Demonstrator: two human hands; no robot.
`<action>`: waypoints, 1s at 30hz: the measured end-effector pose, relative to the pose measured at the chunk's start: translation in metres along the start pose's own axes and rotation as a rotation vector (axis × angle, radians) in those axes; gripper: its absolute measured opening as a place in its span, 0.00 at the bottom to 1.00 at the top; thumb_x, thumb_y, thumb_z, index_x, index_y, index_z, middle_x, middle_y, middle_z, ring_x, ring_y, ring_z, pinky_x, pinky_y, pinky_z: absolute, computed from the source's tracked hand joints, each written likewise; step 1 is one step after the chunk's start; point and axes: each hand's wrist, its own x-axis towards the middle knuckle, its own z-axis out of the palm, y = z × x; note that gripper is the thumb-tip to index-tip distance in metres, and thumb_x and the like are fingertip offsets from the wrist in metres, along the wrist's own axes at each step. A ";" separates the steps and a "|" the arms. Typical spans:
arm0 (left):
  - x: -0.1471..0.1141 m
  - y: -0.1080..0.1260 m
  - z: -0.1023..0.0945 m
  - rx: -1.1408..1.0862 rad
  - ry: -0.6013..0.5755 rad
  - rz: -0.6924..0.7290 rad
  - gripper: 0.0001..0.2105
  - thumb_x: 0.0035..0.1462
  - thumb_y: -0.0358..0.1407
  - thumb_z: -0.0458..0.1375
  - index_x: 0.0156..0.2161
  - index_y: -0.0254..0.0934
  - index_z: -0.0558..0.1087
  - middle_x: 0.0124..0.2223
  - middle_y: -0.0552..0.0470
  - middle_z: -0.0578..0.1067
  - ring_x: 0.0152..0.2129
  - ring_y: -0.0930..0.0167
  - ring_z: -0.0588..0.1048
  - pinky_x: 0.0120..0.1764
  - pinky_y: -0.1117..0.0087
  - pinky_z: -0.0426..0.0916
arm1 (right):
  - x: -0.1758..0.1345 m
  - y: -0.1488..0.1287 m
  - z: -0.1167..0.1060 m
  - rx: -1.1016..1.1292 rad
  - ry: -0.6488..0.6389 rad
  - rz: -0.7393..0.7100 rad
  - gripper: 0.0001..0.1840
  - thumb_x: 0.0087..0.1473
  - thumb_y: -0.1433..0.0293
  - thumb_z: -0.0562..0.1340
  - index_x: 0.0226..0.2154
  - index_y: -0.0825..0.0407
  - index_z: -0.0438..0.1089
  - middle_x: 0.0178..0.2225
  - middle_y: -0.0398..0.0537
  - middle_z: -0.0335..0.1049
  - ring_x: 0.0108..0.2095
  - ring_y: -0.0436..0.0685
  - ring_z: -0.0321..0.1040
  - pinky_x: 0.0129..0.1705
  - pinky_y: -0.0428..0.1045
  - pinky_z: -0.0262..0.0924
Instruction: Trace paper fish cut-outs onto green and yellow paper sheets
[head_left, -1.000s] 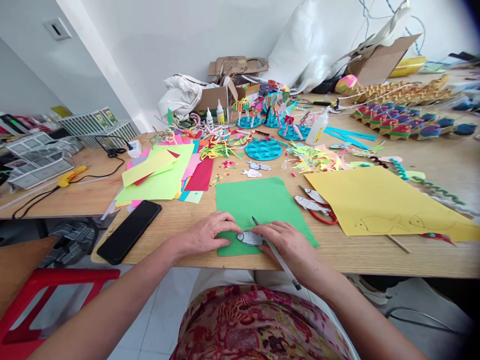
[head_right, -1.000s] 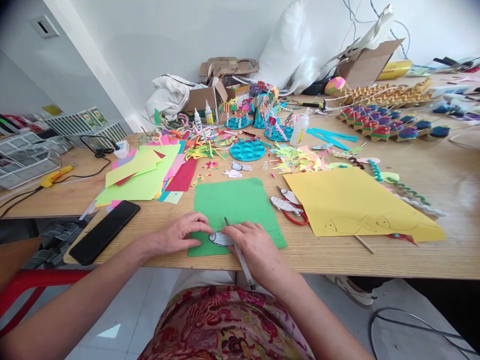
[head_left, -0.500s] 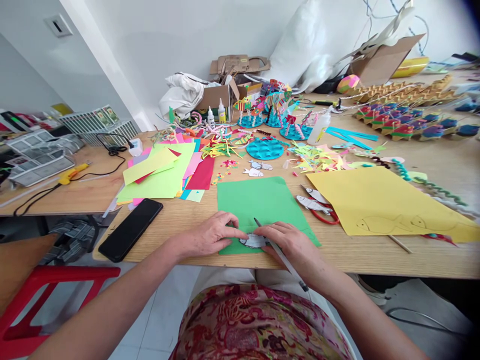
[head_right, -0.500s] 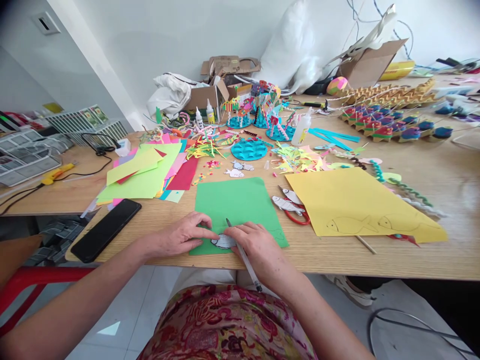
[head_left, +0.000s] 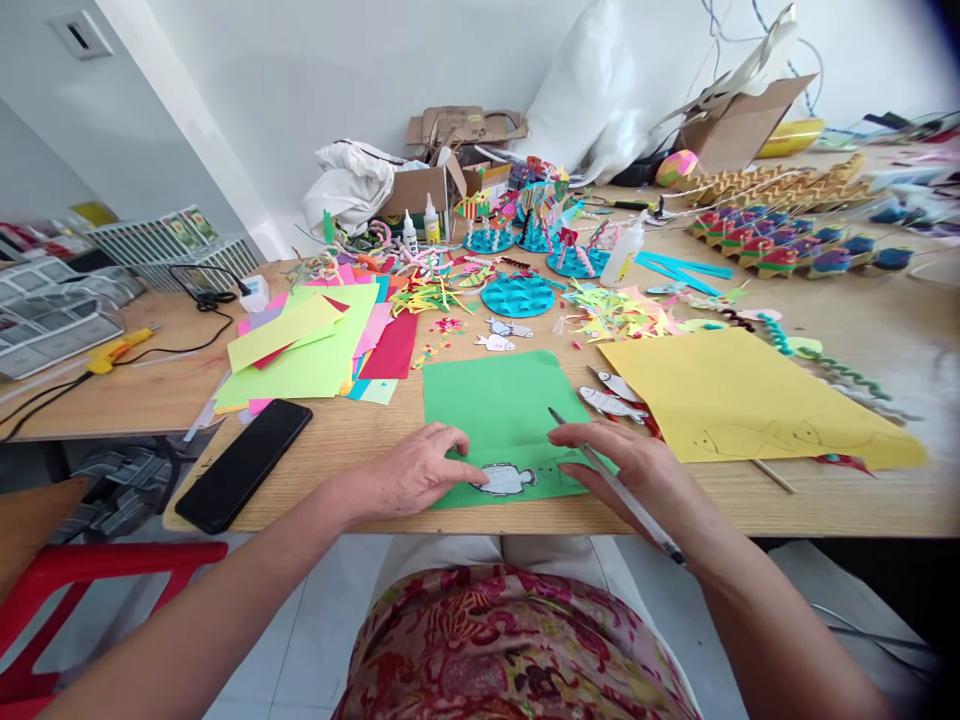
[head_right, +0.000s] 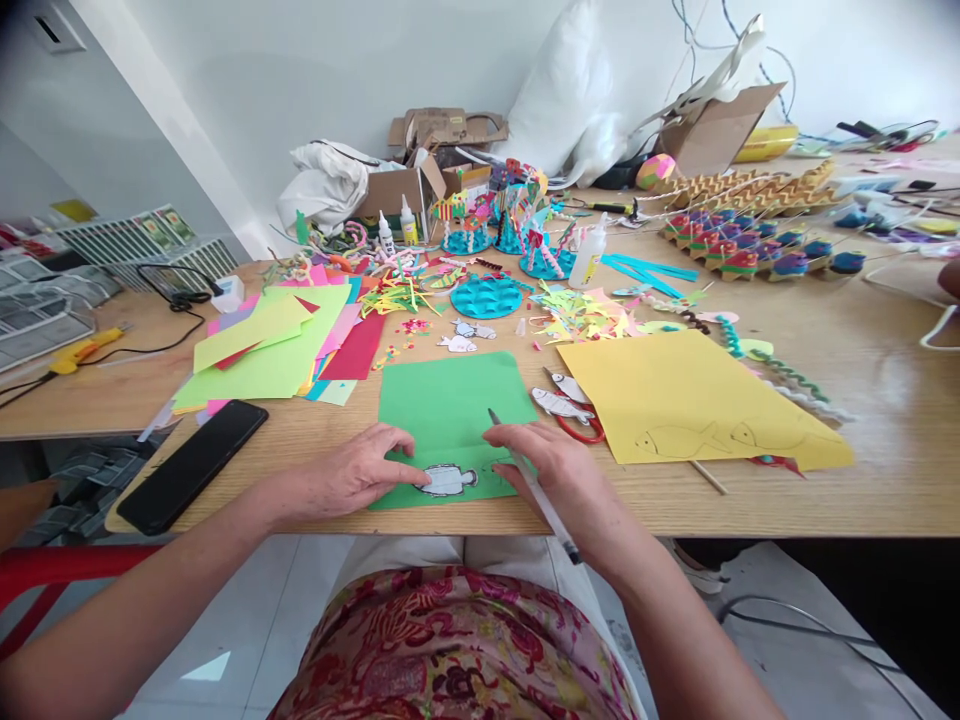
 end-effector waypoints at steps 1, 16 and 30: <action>0.000 0.001 0.000 0.001 0.000 -0.001 0.19 0.61 0.26 0.45 0.49 0.47 0.71 0.45 0.46 0.64 0.43 0.67 0.64 0.47 0.66 0.62 | -0.001 0.001 -0.003 -0.004 -0.001 0.002 0.10 0.56 0.72 0.55 0.40 0.51 0.69 0.35 0.51 0.76 0.36 0.57 0.73 0.36 0.49 0.66; 0.000 0.005 -0.002 0.003 0.023 -0.003 0.16 0.62 0.28 0.45 0.49 0.44 0.70 0.44 0.46 0.65 0.41 0.66 0.65 0.45 0.65 0.63 | -0.003 -0.010 0.017 0.070 -0.159 -0.066 0.11 0.55 0.75 0.55 0.40 0.53 0.69 0.34 0.51 0.74 0.34 0.56 0.70 0.36 0.50 0.63; 0.000 0.004 -0.001 0.013 0.034 0.005 0.17 0.62 0.28 0.45 0.50 0.45 0.70 0.44 0.46 0.65 0.41 0.67 0.65 0.46 0.66 0.63 | 0.002 -0.009 0.028 0.057 -0.162 -0.059 0.11 0.56 0.76 0.54 0.39 0.52 0.70 0.34 0.50 0.74 0.34 0.56 0.70 0.37 0.49 0.62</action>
